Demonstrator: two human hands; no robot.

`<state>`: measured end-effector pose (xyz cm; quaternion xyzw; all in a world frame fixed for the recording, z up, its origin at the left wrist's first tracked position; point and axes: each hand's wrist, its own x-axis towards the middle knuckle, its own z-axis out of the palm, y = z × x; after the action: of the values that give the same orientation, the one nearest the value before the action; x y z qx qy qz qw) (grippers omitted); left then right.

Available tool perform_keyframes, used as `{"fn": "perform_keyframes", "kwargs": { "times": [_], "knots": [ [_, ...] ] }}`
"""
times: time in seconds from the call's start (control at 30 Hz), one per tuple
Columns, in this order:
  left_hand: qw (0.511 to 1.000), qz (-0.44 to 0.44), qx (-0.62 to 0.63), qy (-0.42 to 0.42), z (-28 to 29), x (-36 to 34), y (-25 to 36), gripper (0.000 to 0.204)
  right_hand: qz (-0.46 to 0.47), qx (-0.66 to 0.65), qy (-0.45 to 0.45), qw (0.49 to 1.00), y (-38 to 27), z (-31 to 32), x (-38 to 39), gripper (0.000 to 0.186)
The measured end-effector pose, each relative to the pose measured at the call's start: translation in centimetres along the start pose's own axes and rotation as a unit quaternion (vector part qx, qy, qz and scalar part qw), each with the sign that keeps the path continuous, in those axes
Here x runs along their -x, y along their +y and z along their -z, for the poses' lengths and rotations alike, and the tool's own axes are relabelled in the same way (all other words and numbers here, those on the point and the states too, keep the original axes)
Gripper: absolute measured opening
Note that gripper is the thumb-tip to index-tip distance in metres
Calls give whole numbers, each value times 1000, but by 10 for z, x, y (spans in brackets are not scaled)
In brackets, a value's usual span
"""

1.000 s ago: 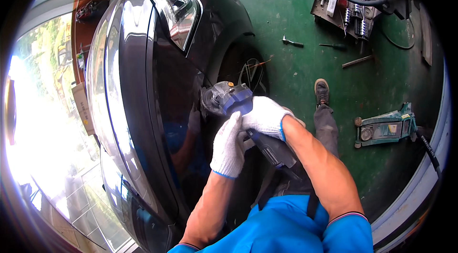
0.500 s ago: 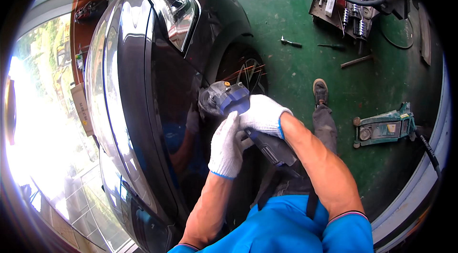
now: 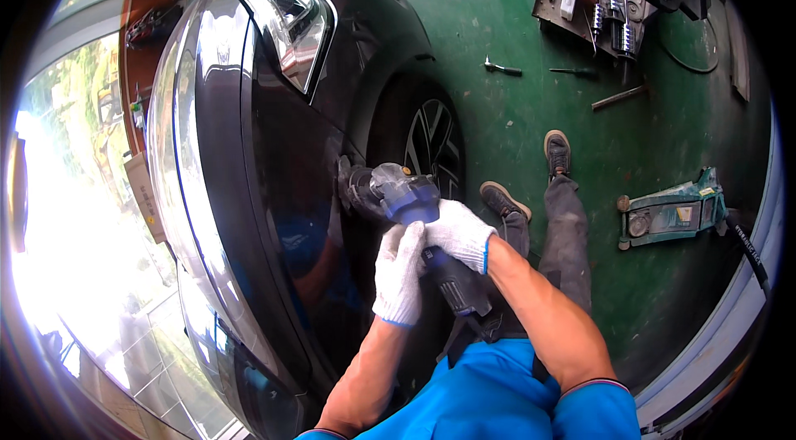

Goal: The person uses a handheld angle grinder to sand the surface of a car's front fender, removing paint and smoothing the metal. They then switch to a pneumatic dent puller, attaching a stud to the dented area and using a slide hammer to pull the dent out. The person repeats the pulling process multiple times to gradually restore the panel's shape.

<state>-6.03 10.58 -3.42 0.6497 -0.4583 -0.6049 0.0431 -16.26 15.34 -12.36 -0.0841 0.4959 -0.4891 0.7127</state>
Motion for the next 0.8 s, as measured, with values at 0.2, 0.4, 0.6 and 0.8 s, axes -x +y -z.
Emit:
{"fn": "perform_keyframes", "kwargs": {
  "times": [0.2, 0.4, 0.6, 0.8],
  "knots": [
    [995, -45, -81, 22, -1, -8, 20, 45, 4, -131, -14, 991, 7, -4, -17, 30],
    [996, -29, -66, 48, 1, 0, 12, 46, -17, -80, -20, 996, 4, -10, -6, 29],
    [992, -34, -121, 23, 5, -8, 14, 42, -8, -76, -18, 997, 7, -4, -13, 27],
    [667, -402, -627, 13, 37, -15, 70, 48, -105, -323, 8, 941, 17, 18, 35, 26]
  ]
}}
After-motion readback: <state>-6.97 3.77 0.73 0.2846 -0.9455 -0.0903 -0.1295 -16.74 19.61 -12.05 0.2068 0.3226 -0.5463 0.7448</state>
